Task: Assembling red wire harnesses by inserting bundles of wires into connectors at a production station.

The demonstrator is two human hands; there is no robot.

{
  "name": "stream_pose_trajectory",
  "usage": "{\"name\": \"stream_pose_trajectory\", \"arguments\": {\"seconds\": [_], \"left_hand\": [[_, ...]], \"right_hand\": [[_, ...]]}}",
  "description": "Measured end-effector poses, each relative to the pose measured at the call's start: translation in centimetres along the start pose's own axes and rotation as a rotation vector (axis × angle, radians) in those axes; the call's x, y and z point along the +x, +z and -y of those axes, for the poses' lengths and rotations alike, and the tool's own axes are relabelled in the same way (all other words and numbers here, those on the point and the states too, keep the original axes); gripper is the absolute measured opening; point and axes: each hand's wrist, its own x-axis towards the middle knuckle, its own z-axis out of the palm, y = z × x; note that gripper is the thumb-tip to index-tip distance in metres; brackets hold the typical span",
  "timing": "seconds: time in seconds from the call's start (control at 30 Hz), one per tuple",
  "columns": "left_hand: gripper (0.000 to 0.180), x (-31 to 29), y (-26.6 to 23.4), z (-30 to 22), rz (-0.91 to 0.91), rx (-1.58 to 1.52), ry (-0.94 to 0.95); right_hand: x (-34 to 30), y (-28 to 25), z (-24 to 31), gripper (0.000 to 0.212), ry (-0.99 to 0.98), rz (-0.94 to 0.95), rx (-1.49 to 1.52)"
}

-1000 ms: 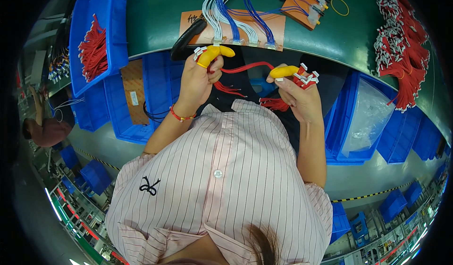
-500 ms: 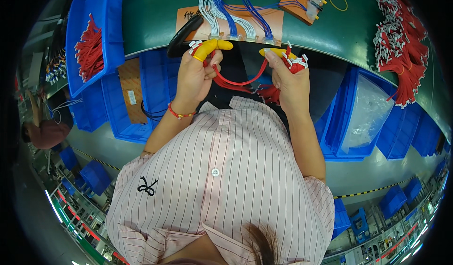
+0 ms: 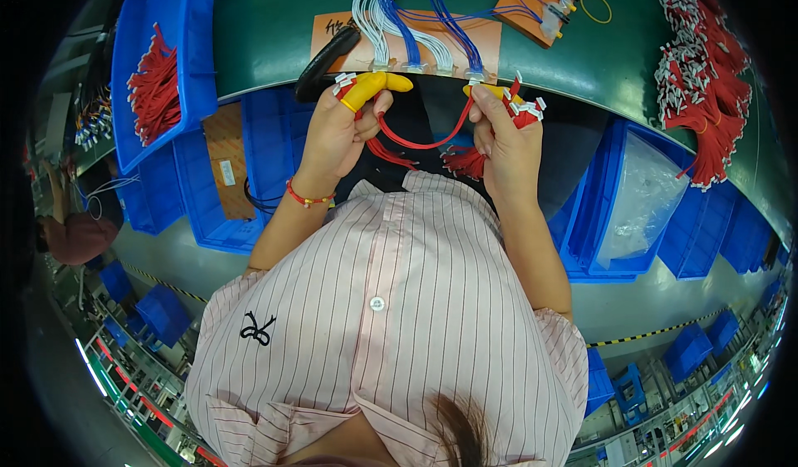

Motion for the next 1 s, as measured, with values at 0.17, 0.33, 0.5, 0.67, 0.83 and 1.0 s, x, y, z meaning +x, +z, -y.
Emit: {"name": "stream_pose_trajectory", "arguments": {"seconds": [0.17,0.33,0.5,0.67,0.83,1.0], "left_hand": [[0.027,0.2,-0.3,0.0,0.015,-0.009,-0.008],[0.027,0.1,0.1,-0.1,-0.017,-0.023,-0.004],[0.027,0.2,-0.1,0.2,0.005,-0.014,-0.002],[0.028,0.3,0.2,0.6,0.025,-0.055,-0.005],[0.029,-0.5,0.3,0.0,-0.039,-0.016,-0.052],[0.030,-0.5,0.2,0.1,-0.022,-0.037,-0.077]], "right_hand": [[0.0,0.0,0.0,0.016,-0.015,0.008,-0.003],[-0.1,0.4,0.0,0.017,-0.013,-0.022,-0.016],[-0.6,1.8,0.3,0.020,0.033,-0.081,0.109],[-0.3,1.0,0.1,0.021,0.088,0.010,0.109],[-1.0,-2.3,1.8,0.023,0.218,0.227,0.056],[-2.9,-4.7,-1.8,0.029,0.294,0.233,0.068]]}}
